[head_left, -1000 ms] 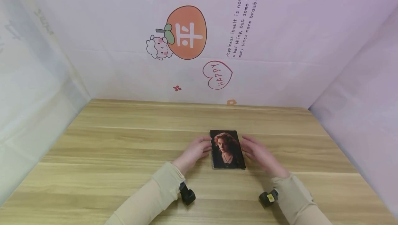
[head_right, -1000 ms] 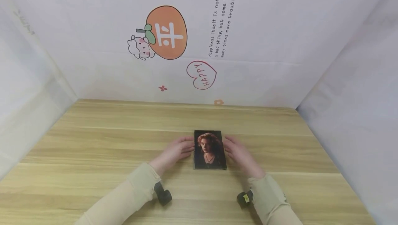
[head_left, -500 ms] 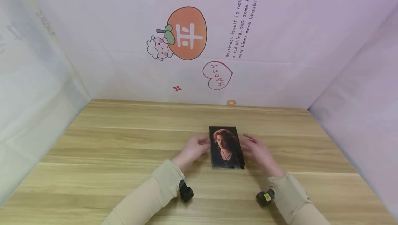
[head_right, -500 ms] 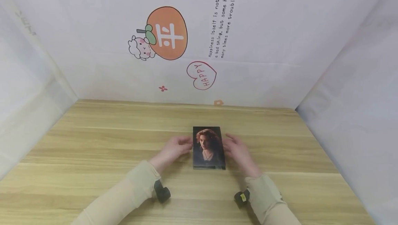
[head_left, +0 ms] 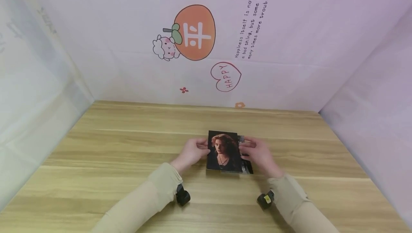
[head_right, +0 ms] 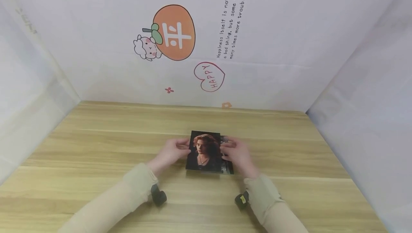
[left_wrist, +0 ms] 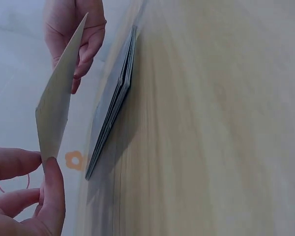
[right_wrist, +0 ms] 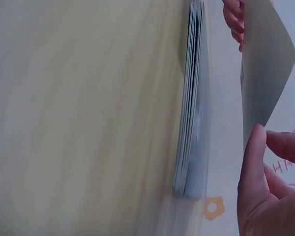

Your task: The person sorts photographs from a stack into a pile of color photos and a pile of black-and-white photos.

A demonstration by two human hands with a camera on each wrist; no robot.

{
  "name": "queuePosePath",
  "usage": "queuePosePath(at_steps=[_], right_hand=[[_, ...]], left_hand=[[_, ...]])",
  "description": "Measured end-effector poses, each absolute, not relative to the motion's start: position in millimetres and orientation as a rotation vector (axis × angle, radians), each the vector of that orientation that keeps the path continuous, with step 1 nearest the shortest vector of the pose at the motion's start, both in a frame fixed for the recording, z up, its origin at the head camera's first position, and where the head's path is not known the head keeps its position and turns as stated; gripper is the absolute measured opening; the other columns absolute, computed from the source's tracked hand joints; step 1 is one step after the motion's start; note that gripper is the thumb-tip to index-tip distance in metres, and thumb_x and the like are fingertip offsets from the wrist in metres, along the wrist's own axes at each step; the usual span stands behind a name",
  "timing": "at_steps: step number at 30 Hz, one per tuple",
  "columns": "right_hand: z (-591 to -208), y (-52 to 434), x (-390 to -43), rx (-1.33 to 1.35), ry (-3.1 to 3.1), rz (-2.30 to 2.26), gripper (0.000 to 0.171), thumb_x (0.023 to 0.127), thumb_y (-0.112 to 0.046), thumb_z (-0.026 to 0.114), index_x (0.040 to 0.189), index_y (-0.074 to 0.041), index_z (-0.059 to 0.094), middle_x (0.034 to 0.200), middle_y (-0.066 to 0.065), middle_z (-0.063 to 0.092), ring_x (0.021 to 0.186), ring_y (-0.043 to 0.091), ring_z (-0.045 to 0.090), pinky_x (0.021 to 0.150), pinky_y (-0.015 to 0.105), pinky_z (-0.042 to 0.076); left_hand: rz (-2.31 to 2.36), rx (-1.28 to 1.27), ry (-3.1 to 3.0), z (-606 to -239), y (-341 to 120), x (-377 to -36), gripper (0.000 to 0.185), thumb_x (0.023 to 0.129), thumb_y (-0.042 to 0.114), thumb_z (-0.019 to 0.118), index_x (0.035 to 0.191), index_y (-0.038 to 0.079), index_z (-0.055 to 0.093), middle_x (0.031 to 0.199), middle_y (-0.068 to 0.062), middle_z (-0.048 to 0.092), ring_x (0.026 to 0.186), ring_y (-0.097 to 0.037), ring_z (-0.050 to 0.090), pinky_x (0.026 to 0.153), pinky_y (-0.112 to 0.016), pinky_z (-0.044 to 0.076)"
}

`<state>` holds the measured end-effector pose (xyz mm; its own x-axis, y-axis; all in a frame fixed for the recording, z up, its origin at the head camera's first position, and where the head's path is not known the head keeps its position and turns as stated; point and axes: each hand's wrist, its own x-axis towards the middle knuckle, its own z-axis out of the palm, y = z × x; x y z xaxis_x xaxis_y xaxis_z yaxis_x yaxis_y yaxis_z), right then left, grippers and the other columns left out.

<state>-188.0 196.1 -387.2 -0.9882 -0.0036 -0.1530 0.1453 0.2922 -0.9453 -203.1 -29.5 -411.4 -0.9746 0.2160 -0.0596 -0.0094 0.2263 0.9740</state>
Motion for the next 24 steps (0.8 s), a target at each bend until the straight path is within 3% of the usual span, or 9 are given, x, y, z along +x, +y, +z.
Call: queuePosePath(at_steps=[12, 19, 24], right_hand=[[-381.4, 147.1, -188.5, 0.145, 2.294, -1.859, 0.045, 0.089, 0.005, 0.055, 0.133, 0.003, 0.048, 0.104, 0.015, 0.063, 0.078, 0.010, 0.063, 0.065, 0.022, 0.058], [-375.1, 106.3, -188.3, 0.108, 2.264, -1.947, 0.045, 0.087, 0.004, 0.058, 0.131, -0.001, 0.052, 0.099, 0.012, 0.061, 0.075, 0.011, 0.062, 0.065, 0.025, 0.059], [-373.6, 74.9, -190.6, 0.058, 2.201, -2.044, 0.044, 0.086, 0.007, 0.057, 0.130, 0.003, 0.053, 0.094, 0.010, 0.061, 0.075, 0.010, 0.060, 0.063, 0.025, 0.058]], left_hand=[[1.763, 0.104, 2.361, -403.9, -79.4, -201.1, 0.046, 0.084, -0.005, 0.062, 0.129, -0.008, 0.052, 0.114, -0.020, 0.064, 0.101, -0.028, 0.064, 0.074, -0.029, 0.059], [1.686, 0.179, 2.489, -389.0, -120.7, -194.1, 0.045, 0.086, -0.005, 0.060, 0.129, -0.012, 0.050, 0.113, -0.026, 0.062, 0.102, -0.032, 0.064, 0.076, -0.030, 0.058], [1.635, 0.200, 2.586, -381.4, -149.9, -190.7, 0.042, 0.087, -0.003, 0.060, 0.127, -0.013, 0.051, 0.113, -0.027, 0.062, 0.104, -0.035, 0.063, 0.078, -0.029, 0.058]])
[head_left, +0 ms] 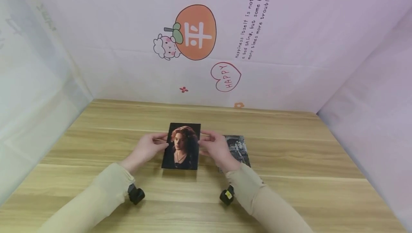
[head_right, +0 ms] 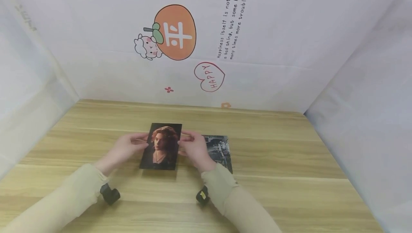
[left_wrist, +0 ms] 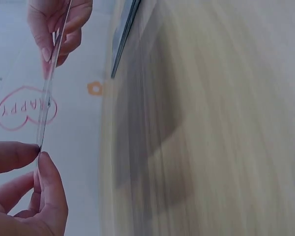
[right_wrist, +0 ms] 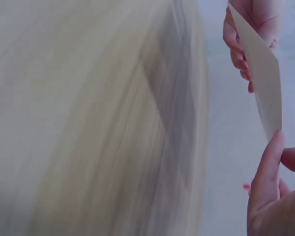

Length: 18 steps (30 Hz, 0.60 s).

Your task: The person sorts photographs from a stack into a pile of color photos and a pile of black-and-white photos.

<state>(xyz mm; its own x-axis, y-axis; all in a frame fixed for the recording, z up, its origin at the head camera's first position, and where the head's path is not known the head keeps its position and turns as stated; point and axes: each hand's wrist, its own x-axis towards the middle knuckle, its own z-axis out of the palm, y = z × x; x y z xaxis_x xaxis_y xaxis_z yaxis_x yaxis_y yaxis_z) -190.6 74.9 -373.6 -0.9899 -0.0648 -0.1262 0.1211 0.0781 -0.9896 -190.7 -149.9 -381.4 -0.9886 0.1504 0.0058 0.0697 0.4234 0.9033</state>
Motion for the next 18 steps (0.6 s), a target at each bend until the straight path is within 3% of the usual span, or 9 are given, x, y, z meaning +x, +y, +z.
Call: queuePosePath(at_steps=[8, 18], right_hand=[[-380.7, 30.7, -197.5, 0.044, 2.120, -2.106, 0.043, 0.085, 0.009, 0.057, 0.128, 0.005, 0.053, 0.087, 0.007, 0.059, 0.070, 0.009, 0.057, 0.064, 0.029, 0.060], [-401.4, -14.2, -208.2, 0.116, 2.104, -2.066, 0.040, 0.083, 0.011, 0.057, 0.122, 0.002, 0.059, 0.086, 0.010, 0.061, 0.064, 0.010, 0.057, 0.054, 0.023, 0.057]], left_hand=[[1.534, 0.211, 2.665, -382.7, -191.0, -192.1, 0.043, 0.089, -0.001, 0.059, 0.128, -0.014, 0.048, 0.115, -0.029, 0.060, 0.105, -0.037, 0.061, 0.078, -0.026, 0.057], [1.376, 0.209, 2.726, -387.2, -230.8, -190.7, 0.046, 0.088, 0.002, 0.060, 0.128, -0.016, 0.047, 0.116, -0.032, 0.060, 0.100, -0.035, 0.064, 0.071, -0.017, 0.054]])
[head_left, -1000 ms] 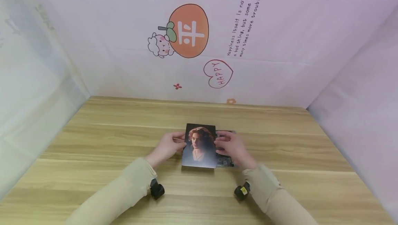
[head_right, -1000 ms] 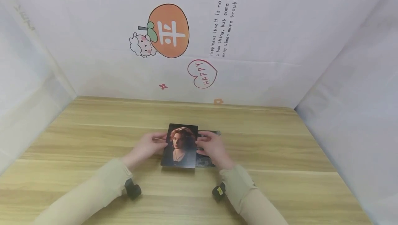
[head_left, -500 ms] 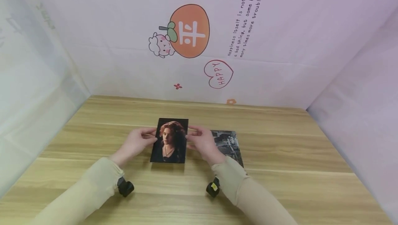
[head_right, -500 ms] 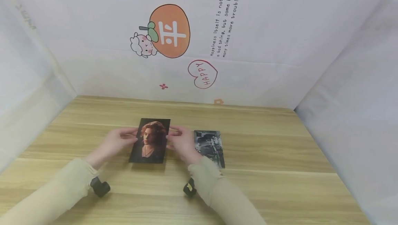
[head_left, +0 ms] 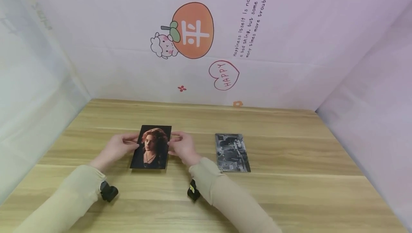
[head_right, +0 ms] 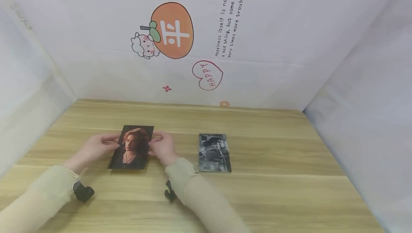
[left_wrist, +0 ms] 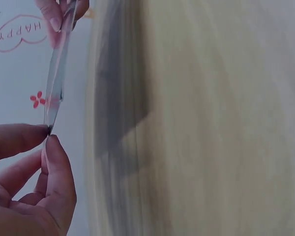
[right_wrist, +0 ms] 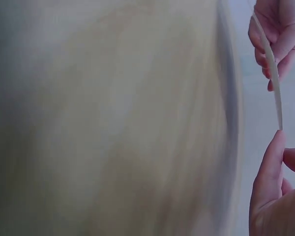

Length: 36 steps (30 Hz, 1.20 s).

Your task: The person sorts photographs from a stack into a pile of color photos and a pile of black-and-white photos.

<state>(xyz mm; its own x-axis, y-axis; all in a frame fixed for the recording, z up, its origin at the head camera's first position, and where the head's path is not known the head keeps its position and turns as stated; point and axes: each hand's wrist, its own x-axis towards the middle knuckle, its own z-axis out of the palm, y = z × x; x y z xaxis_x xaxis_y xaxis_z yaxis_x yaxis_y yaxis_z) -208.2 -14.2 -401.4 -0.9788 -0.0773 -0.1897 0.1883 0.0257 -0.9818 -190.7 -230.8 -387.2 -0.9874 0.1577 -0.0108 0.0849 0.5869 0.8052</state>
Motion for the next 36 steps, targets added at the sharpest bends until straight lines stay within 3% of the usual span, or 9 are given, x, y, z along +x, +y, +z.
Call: queuePosePath(at_steps=[16, 22, 36], right_hand=[[-412.4, -38.5, -214.0, 0.084, 2.207, -1.918, 0.040, 0.080, 0.012, 0.061, 0.118, 0.001, 0.063, 0.081, 0.014, 0.069, 0.063, 0.010, 0.060, 0.048, 0.022, 0.054], [-415.2, -39.9, -216.6, -0.008, 2.273, -1.800, 0.043, 0.076, 0.010, 0.065, 0.118, 0.001, 0.063, 0.074, 0.009, 0.071, 0.057, 0.009, 0.060, 0.049, 0.022, 0.055], [-404.1, -38.6, -215.7, -0.090, 2.354, -1.522, 0.048, 0.082, 0.004, 0.064, 0.129, 0.003, 0.054, 0.086, 0.015, 0.072, 0.059, 0.014, 0.063, 0.057, 0.023, 0.058]], left_hand=[[1.291, 0.135, 2.685, -395.9, -252.8, -194.8, 0.046, 0.084, 0.000, 0.064, 0.121, -0.022, 0.048, 0.111, -0.033, 0.060, 0.094, -0.023, 0.062, 0.068, -0.016, 0.054], [1.263, 0.131, 2.690, -396.3, -255.6, -193.9, 0.045, 0.084, -0.003, 0.063, 0.121, -0.022, 0.048, 0.110, -0.033, 0.060, 0.099, -0.029, 0.060, 0.067, -0.016, 0.052], [1.077, 0.101, 2.722, -388.9, -253.4, -195.6, 0.043, 0.086, 0.003, 0.062, 0.121, -0.019, 0.051, 0.108, -0.029, 0.063, 0.099, -0.032, 0.061, 0.075, -0.027, 0.052]])
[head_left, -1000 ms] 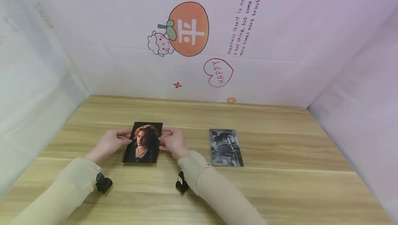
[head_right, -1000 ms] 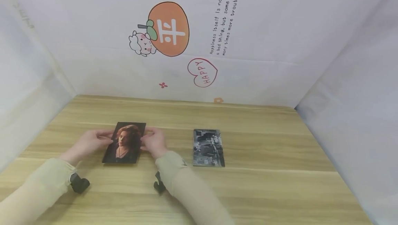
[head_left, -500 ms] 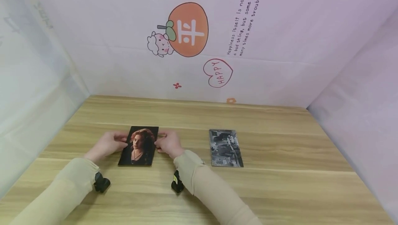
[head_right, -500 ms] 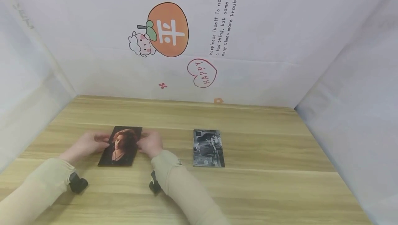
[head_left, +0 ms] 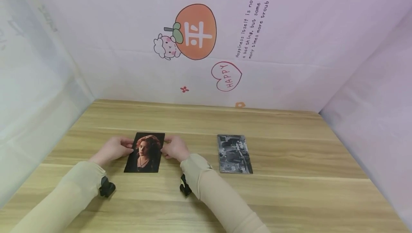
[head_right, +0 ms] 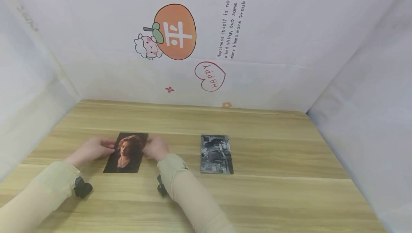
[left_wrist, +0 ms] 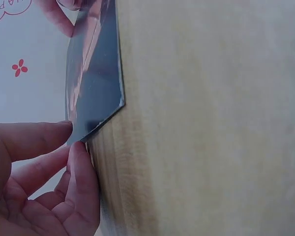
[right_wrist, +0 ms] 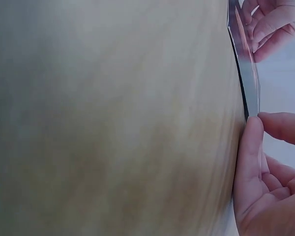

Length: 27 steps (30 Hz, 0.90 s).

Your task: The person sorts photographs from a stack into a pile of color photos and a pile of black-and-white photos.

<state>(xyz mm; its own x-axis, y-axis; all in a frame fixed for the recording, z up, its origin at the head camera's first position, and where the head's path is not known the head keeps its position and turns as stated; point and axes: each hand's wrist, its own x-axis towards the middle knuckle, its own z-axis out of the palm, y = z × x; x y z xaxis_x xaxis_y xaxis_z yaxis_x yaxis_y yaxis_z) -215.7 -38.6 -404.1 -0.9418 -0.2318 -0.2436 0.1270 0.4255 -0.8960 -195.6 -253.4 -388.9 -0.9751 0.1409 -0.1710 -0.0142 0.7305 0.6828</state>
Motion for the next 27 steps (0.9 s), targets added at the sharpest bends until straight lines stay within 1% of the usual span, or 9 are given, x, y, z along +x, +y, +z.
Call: queuePosePath(at_steps=[5, 9, 11, 14, 17, 20, 21, 23, 27], right_hand=[[-405.6, -37.7, -216.7, -0.066, 2.315, -1.543, 0.047, 0.083, 0.003, 0.064, 0.129, 0.003, 0.054, 0.088, 0.016, 0.072, 0.058, 0.012, 0.060, 0.058, 0.023, 0.058], [-405.4, -37.2, -216.8, -0.030, 2.257, -1.602, 0.044, 0.083, 0.004, 0.063, 0.126, 0.004, 0.054, 0.093, 0.017, 0.071, 0.058, 0.012, 0.057, 0.059, 0.023, 0.057], [-404.5, -36.6, -216.3, -0.014, 2.229, -1.637, 0.042, 0.083, 0.004, 0.063, 0.124, 0.004, 0.054, 0.095, 0.018, 0.070, 0.059, 0.012, 0.056, 0.059, 0.024, 0.057], [-402.2, -34.4, -215.1, -0.014, 2.202, -1.661, 0.042, 0.084, 0.003, 0.062, 0.125, 0.005, 0.053, 0.099, 0.018, 0.069, 0.062, 0.013, 0.057, 0.061, 0.025, 0.057], [-399.7, -31.4, -214.2, -0.035, 2.169, -1.675, 0.042, 0.085, 0.002, 0.062, 0.126, 0.006, 0.052, 0.105, 0.018, 0.068, 0.066, 0.014, 0.059, 0.064, 0.028, 0.058], [-397.4, -27.6, -212.8, -0.072, 2.158, -1.672, 0.043, 0.086, -0.001, 0.063, 0.127, 0.005, 0.051, 0.117, 0.018, 0.064, 0.077, 0.019, 0.065, 0.070, 0.031, 0.059], [-396.9, -26.2, -212.4, -0.082, 2.158, -1.673, 0.043, 0.087, -0.001, 0.063, 0.127, 0.005, 0.051, 0.118, 0.019, 0.063, 0.080, 0.022, 0.067, 0.071, 0.032, 0.059], [-395.2, -23.4, -211.1, -0.099, 2.158, -1.678, 0.044, 0.087, -0.003, 0.064, 0.128, 0.005, 0.051, 0.117, 0.019, 0.064, 0.086, 0.025, 0.068, 0.074, 0.033, 0.059], [-389.2, -16.3, -207.7, -0.123, 2.141, -1.720, 0.045, 0.086, -0.002, 0.063, 0.128, 0.005, 0.051, 0.102, 0.018, 0.065, 0.088, 0.031, 0.066, 0.077, 0.037, 0.059]], left_hand=[[1.068, 0.133, 2.736, -388.1, -253.8, -195.1, 0.042, 0.086, 0.005, 0.062, 0.118, -0.020, 0.053, 0.106, -0.028, 0.065, 0.096, -0.028, 0.063, 0.073, -0.023, 0.051], [1.067, 0.157, 2.746, -389.7, -255.4, -195.4, 0.041, 0.086, 0.005, 0.062, 0.117, -0.020, 0.054, 0.105, -0.028, 0.066, 0.094, -0.025, 0.063, 0.072, -0.020, 0.049], [1.067, 0.160, 2.747, -390.0, -255.8, -195.8, 0.040, 0.087, 0.006, 0.062, 0.117, -0.020, 0.054, 0.105, -0.028, 0.066, 0.093, -0.024, 0.063, 0.072, -0.020, 0.049], [1.071, 0.142, 2.741, -388.4, -255.3, -196.2, 0.041, 0.087, 0.006, 0.061, 0.118, -0.020, 0.053, 0.107, -0.029, 0.065, 0.095, -0.026, 0.063, 0.075, -0.025, 0.052], [1.087, 0.127, 2.736, -385.8, -254.7, -196.1, 0.042, 0.089, 0.008, 0.060, 0.120, -0.019, 0.052, 0.112, -0.030, 0.063, 0.100, -0.034, 0.062, 0.081, -0.035, 0.055], [1.080, 0.125, 2.757, -380.8, -251.0, -195.0, 0.043, 0.091, 0.011, 0.058, 0.124, -0.016, 0.052, 0.116, -0.029, 0.062, 0.105, -0.038, 0.061, 0.087, -0.042, 0.054], [1.078, 0.136, 2.766, -378.5, -249.4, -194.3, 0.043, 0.091, 0.012, 0.058, 0.124, -0.015, 0.052, 0.116, -0.028, 0.062, 0.105, -0.038, 0.061, 0.086, -0.043, 0.054], [1.076, 0.144, 2.785, -373.8, -244.6, -192.0, 0.043, 0.091, 0.014, 0.058, 0.125, -0.013, 0.053, 0.116, -0.027, 0.062, 0.104, -0.039, 0.062, 0.085, -0.044, 0.054], [1.094, 0.146, 2.812, -368.3, -233.2, -186.4, 0.041, 0.091, 0.016, 0.060, 0.125, -0.008, 0.055, 0.115, -0.025, 0.064, 0.104, -0.038, 0.062, 0.083, -0.045, 0.054]])
